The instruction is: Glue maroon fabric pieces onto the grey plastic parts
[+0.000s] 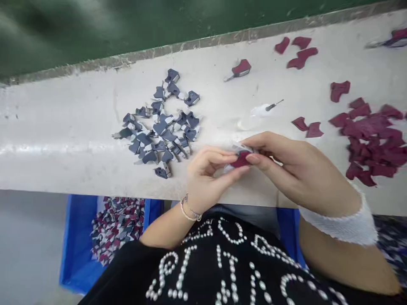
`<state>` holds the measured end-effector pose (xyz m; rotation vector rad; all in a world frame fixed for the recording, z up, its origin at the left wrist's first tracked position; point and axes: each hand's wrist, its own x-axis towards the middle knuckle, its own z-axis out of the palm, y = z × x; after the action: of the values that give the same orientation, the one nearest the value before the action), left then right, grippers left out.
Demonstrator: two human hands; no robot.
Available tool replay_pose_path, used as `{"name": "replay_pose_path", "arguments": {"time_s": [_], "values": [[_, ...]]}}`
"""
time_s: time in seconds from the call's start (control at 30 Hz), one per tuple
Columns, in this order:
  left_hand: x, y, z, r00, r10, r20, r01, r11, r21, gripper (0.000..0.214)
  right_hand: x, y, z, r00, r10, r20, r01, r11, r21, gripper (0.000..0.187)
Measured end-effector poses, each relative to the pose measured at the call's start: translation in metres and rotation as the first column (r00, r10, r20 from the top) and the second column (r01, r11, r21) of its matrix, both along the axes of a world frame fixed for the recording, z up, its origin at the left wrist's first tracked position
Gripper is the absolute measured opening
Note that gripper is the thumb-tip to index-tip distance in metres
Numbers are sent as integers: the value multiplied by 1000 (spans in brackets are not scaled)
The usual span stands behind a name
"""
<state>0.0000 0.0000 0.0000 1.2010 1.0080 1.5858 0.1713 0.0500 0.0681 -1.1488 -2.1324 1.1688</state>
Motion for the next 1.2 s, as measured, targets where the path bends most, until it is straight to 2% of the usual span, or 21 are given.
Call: {"name": "replay_pose_path", "arguments": {"time_s": [0.1, 0.2, 0.33, 0.4, 0.6, 0.67, 0.77, 0.83, 0.9, 1.07, 1.2], "values": [[-5, 2, 9, 992, -124, 26, 126, 978, -168, 32, 3, -3, -1, 1000, -1, 12, 0, 999, 51, 18], [-13, 2, 17, 969, -246, -5, 233, 925, -301, 33, 5, -5, 1, 999, 25, 33, -27, 997, 67, 19], [-21, 2, 24, 951, -261, -169, 215, 945, -248, 29, 3, -4, 3, 998, 54, 33, -55, 997, 49, 19], [-22, 1, 26, 941, -256, -220, 208, 953, -219, 27, 1, -4, 2, 998, 40, 47, -44, 996, 80, 17], [-17, -3, 32, 946, -282, -160, 226, 927, -298, 27, -3, -7, 2, 996, 22, 88, -44, 967, 252, 15], [-17, -4, 34, 939, -322, -123, 266, 904, -336, 27, -1, -6, 3, 997, 48, 60, -61, 974, 218, 14], [-20, -3, 37, 914, -401, -62, 351, 858, -376, 26, 5, -2, 3, 990, 132, -56, -130, 990, 49, 13], [-22, -3, 38, 903, -428, -27, 386, 839, -383, 26, 8, 1, 1, 974, 177, -144, -187, 981, -54, 16], [-22, -3, 39, 899, -437, 0, 403, 831, -384, 26, 10, 4, -1, 960, 199, -198, -222, 970, -101, 20], [-16, -5, 38, 932, -361, -31, 326, 872, -365, 28, 10, 4, -4, 952, 203, -229, -220, 974, -50, 13], [-13, -9, 32, 926, -366, 95, 373, 842, -389, 27, 12, 3, -4, 940, 225, -258, -234, 972, -3, 15]]}}
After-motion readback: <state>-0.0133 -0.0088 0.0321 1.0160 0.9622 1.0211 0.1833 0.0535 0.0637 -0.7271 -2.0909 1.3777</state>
